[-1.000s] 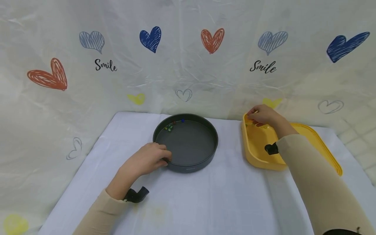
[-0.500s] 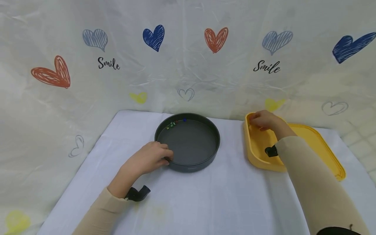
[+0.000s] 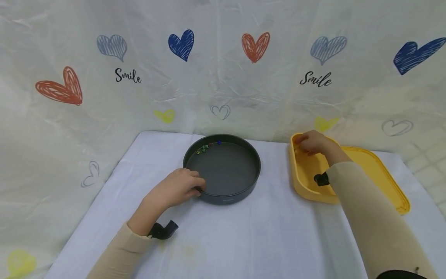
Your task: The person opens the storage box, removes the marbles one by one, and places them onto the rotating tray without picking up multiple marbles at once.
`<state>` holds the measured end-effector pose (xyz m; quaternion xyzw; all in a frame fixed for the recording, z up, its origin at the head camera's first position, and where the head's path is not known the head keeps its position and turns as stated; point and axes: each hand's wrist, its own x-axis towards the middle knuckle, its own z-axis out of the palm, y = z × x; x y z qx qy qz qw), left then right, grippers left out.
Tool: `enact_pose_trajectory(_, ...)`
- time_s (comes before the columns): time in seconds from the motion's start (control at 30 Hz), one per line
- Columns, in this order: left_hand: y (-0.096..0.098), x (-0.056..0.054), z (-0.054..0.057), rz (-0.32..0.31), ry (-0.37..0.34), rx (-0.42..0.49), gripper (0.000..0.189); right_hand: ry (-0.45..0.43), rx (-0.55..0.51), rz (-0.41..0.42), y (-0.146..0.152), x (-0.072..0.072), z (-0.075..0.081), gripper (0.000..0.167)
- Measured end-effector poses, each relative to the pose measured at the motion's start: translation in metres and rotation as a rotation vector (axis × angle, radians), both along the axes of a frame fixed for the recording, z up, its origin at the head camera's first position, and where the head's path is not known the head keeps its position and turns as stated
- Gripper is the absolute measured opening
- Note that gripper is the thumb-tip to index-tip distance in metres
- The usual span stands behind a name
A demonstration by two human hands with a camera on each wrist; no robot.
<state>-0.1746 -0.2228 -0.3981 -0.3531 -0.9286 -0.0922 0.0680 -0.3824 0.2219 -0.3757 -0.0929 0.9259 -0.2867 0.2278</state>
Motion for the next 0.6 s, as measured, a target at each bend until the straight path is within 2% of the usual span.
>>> enact_pose_trajectory(0.23, 0.0, 0.001, 0.001, 0.005, -0.002, 0.0, 0.019, 0.056, -0.066, -0.017, 0.004, 0.007, 0.018, 0.041)
enact_pose_trajectory(0.43, 0.0, 0.001, 0.001, 0.004, -0.006, -0.008, 0.019, 0.082, -0.12, -0.035, 0.006, 0.013, 0.022, 0.039)
enact_pose_trajectory(0.6, 0.001, 0.001, 0.001, 0.005, -0.01, -0.011, 0.019, 0.117, -0.15, -0.009, 0.001, 0.023, 0.027, 0.037)
